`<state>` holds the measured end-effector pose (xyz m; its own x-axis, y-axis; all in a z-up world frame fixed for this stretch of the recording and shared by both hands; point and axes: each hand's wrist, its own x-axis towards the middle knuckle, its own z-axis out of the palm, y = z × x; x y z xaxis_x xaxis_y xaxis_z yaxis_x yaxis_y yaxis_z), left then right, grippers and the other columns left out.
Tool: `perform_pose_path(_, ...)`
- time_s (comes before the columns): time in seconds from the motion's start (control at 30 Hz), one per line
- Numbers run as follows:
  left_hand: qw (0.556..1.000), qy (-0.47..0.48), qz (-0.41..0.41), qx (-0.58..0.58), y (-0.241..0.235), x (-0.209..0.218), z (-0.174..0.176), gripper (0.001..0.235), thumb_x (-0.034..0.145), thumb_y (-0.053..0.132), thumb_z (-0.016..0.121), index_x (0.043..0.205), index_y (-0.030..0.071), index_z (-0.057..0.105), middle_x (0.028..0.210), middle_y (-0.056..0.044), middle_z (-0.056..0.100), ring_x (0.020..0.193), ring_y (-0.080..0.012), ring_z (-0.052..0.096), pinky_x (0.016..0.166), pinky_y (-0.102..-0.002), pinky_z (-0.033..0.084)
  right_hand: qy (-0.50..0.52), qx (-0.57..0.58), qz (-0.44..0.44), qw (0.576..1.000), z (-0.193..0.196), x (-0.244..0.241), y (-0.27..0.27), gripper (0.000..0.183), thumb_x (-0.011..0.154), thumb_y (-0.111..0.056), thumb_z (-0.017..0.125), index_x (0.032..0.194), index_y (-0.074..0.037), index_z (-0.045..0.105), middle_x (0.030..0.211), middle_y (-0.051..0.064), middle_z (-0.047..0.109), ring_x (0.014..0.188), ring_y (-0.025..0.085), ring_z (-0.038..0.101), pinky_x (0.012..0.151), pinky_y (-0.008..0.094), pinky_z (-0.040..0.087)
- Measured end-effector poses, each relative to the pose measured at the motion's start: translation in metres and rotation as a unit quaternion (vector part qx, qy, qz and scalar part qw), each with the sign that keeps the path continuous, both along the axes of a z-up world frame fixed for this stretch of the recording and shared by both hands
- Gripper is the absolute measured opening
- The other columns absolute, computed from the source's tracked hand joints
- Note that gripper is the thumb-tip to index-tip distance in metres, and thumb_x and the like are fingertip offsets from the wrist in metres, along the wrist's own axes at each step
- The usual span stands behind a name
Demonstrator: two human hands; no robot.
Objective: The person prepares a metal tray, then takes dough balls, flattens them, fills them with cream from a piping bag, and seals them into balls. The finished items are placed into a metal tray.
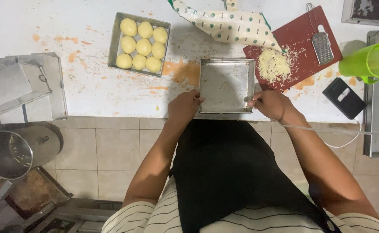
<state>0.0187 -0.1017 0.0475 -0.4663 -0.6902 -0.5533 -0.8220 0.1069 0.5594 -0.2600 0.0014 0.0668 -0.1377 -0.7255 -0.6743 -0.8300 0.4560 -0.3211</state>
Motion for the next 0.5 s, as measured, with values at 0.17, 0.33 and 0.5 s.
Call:
perform_pose_path(0.17, 1.000, 0.022, 0.007, -0.013, 0.001, 0.001, 0.000, 0.031, 0.106, 0.034, 0.055, 0.118, 0.009, 0.069, 0.099, -0.015, 0.075, 0.092, -0.0311, 0.074, 0.075, -0.042, 0.056, 0.011, 0.018, 0.027, 0.999, -0.005, -0.003, -0.001, 0.037, 0.101, -0.039, 0.060, 0.090, -0.009, 0.079, 0.087, 0.017, 0.079, 0.094, 0.042, 0.075, 0.081, 0.048, 0.054)
perform_pose_path(0.33, 1.000, 0.011, 0.000, -0.022, 0.003, -0.001, -0.007, 0.029, 0.107, 0.032, 0.054, 0.117, 0.009, 0.069, 0.096, -0.015, 0.074, 0.089, -0.0310, 0.074, 0.073, -0.042, 0.055, 0.024, 0.021, 0.029, 0.999, 0.008, 0.002, -0.005, 0.034, 0.100, -0.036, 0.059, 0.092, -0.011, 0.080, 0.088, 0.017, 0.079, 0.097, 0.043, 0.074, 0.084, 0.050, 0.055)
perform_pose_path(0.5, 1.000, 0.012, -0.001, -0.018, 0.003, -0.001, -0.010, 0.030, 0.106, 0.032, 0.055, 0.116, 0.008, 0.069, 0.094, -0.016, 0.073, 0.089, -0.0321, 0.073, 0.074, -0.042, 0.055, 0.028, 0.028, 0.039, 0.998, 0.003, 0.000, -0.007, 0.034, 0.099, -0.037, 0.059, 0.093, -0.012, 0.081, 0.089, 0.017, 0.079, 0.099, 0.044, 0.074, 0.085, 0.051, 0.055)
